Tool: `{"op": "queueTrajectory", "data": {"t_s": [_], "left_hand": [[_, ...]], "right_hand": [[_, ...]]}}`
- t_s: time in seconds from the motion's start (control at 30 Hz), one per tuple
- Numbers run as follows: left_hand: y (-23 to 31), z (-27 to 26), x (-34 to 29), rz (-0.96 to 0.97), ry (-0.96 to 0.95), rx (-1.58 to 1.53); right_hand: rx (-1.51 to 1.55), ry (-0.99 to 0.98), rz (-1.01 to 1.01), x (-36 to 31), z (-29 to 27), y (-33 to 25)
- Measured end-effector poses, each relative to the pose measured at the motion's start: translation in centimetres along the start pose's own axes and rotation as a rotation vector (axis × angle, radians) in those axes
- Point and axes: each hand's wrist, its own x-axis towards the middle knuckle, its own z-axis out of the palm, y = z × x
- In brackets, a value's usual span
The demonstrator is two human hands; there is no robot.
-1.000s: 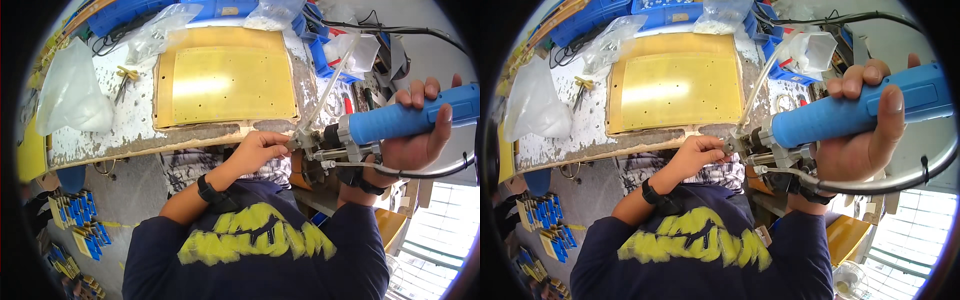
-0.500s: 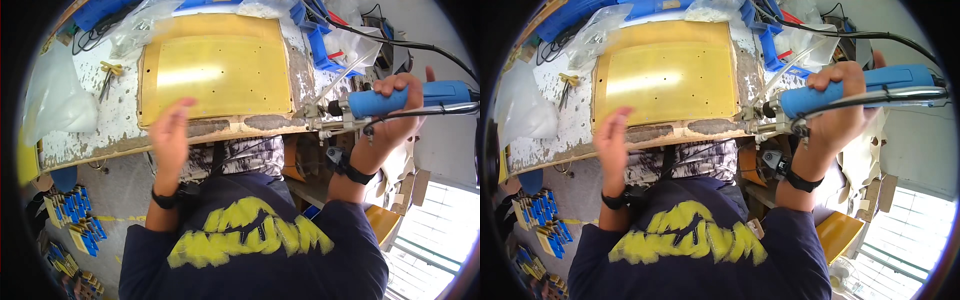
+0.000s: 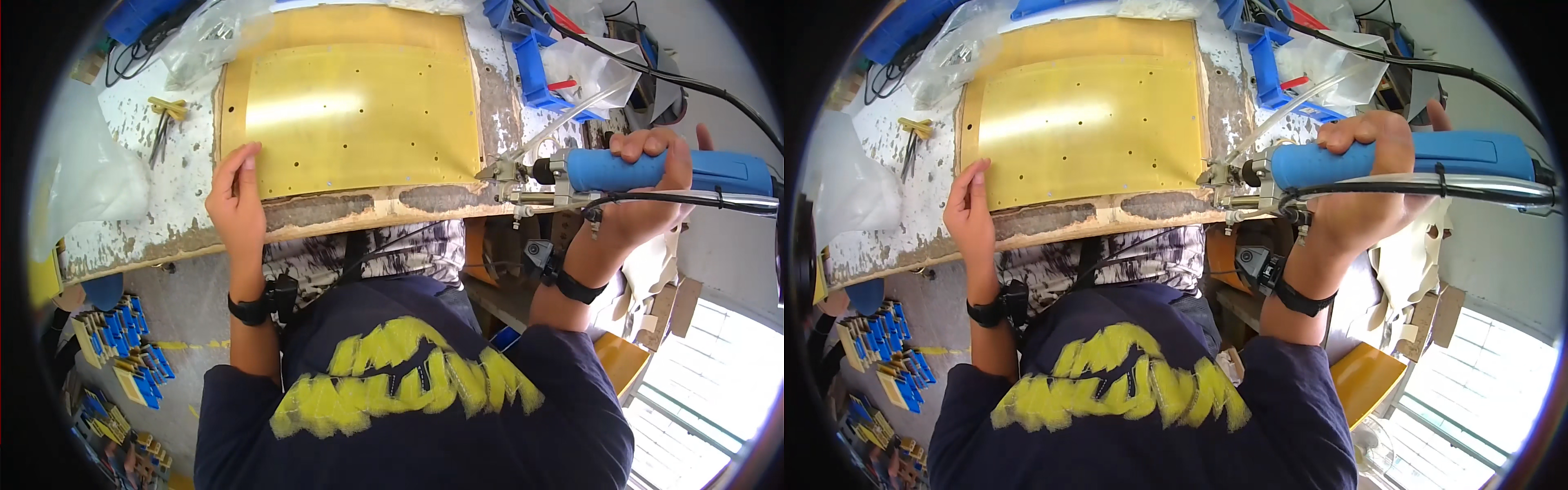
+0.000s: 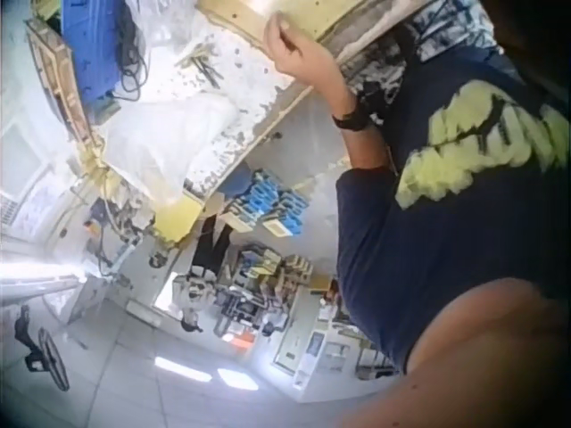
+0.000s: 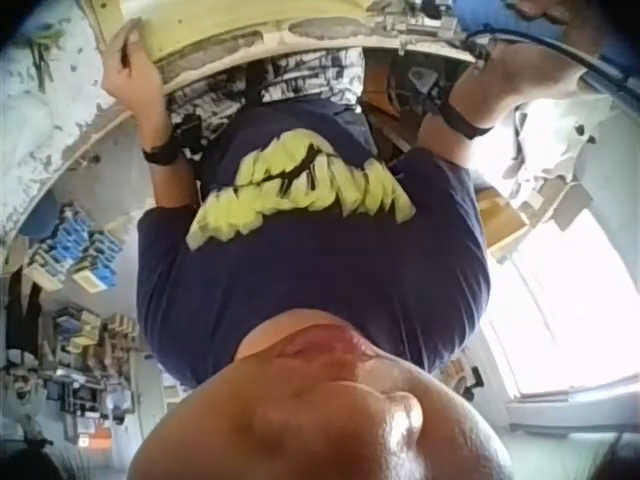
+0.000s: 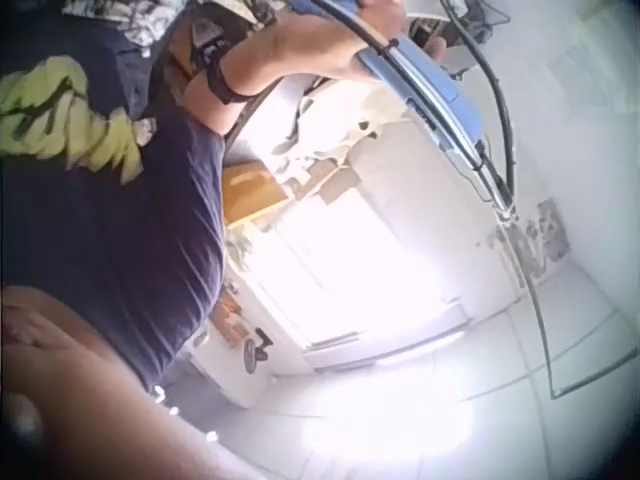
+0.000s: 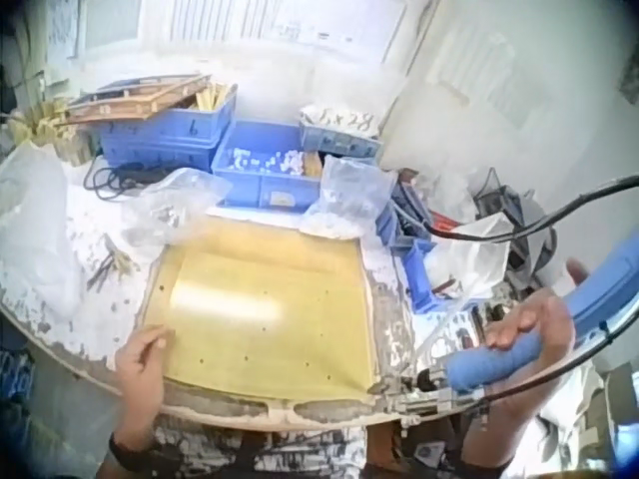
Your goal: Assemble a metal plate by using a pneumatic tool to process the edges and then applying double-sided tape.
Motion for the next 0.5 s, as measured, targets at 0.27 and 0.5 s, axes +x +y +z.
{"op": "queueTrajectory", "data": {"t_s": [0.27,0.5], "left_hand": [[0.8,0.2,-0.1,0.046,-0.014,0.172],[0.9,0.2,-0.1,0.038,-0.004,0.183]], "right_hand": [[-0.069,0.003,-0.051,0.1,0.4,0.6],[-0.033,-0.001,0.007,-0.2,1.3,0.0]]}}
